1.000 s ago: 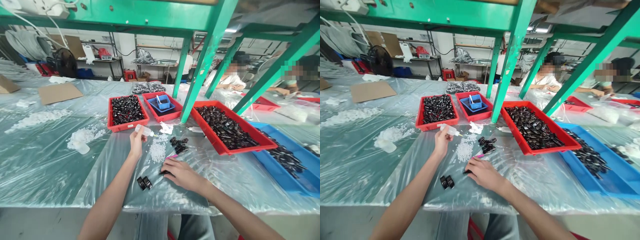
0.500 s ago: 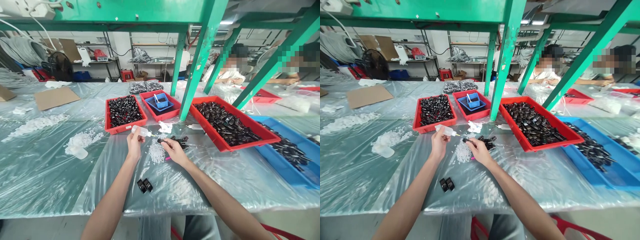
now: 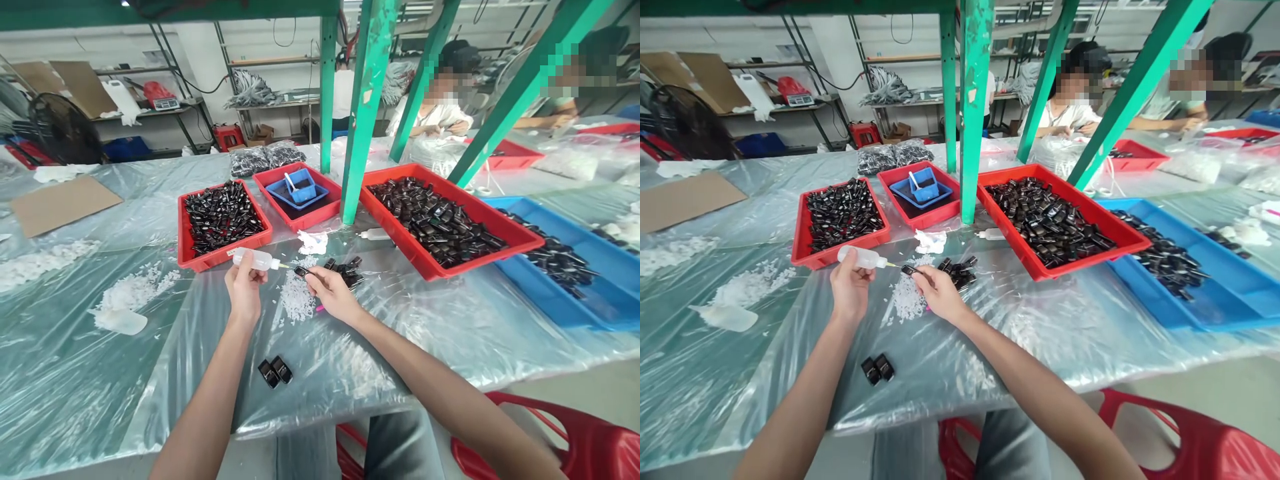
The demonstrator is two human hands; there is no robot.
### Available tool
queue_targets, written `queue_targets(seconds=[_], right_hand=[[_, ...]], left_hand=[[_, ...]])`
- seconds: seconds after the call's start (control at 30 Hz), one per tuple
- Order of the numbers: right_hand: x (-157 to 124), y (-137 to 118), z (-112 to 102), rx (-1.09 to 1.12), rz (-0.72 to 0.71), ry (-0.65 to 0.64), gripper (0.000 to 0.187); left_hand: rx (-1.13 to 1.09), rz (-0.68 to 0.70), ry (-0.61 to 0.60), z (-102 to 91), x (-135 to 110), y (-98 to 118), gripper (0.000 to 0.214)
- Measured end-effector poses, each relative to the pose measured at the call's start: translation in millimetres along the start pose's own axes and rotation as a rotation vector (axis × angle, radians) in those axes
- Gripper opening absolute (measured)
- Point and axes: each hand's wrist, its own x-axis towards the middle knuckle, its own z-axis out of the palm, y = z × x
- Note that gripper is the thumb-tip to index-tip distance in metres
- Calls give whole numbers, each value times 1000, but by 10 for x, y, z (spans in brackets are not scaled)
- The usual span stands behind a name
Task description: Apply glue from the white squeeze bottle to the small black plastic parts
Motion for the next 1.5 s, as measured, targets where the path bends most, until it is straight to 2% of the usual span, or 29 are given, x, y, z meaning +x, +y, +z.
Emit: queue_targets(seconds=[0.33, 0.7, 1.5], right_hand=[[-6, -22, -6, -3, 30, -7, 38], [-8, -35, -13, -11, 0, -11, 37], [-34, -61, 0, 3, 73, -37, 37]], left_hand=[[49, 3, 24, 11, -12, -8, 35], [64, 8, 29, 10, -14, 2, 36], [142, 21, -43, -8, -28, -12, 38]])
